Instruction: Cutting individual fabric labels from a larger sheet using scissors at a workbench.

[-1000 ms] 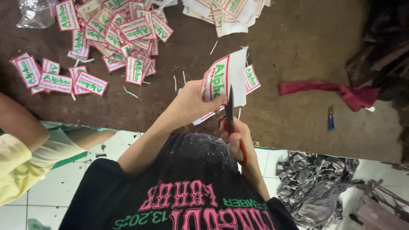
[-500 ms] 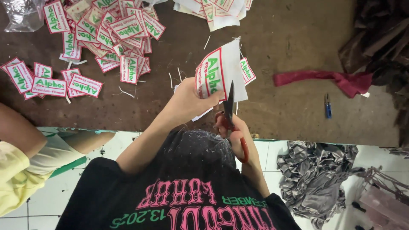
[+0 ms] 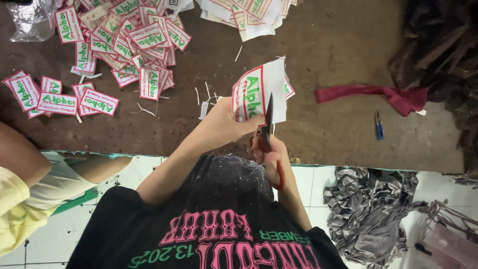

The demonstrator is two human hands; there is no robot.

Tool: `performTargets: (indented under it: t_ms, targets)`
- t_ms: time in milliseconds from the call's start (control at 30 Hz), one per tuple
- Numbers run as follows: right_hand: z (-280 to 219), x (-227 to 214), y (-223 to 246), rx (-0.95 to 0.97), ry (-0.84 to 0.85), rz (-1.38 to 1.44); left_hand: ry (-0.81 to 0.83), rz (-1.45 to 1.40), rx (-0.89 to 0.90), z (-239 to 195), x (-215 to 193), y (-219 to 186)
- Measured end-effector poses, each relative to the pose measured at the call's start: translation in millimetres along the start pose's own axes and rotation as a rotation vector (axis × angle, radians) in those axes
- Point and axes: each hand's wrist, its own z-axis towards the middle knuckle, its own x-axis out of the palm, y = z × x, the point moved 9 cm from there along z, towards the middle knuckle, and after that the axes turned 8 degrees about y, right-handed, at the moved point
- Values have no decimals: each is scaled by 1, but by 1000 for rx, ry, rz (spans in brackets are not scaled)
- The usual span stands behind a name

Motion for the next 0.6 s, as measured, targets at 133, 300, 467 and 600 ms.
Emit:
performTargets:
  t_ms: [133,300,467,600]
  targets:
    - [-2,-6,-4,7,-27,26,24,-4,-30,-2,2,8]
    - [-9,-13,-5,14,-82,36,-41,80,184,-14,5,-39]
    - [-3,-15,12,19,-74,-51,-167,41,291,-13,-4,-48]
    - [-6,-13,2,14,-77,-65,-187,60,251,-8,1,-38]
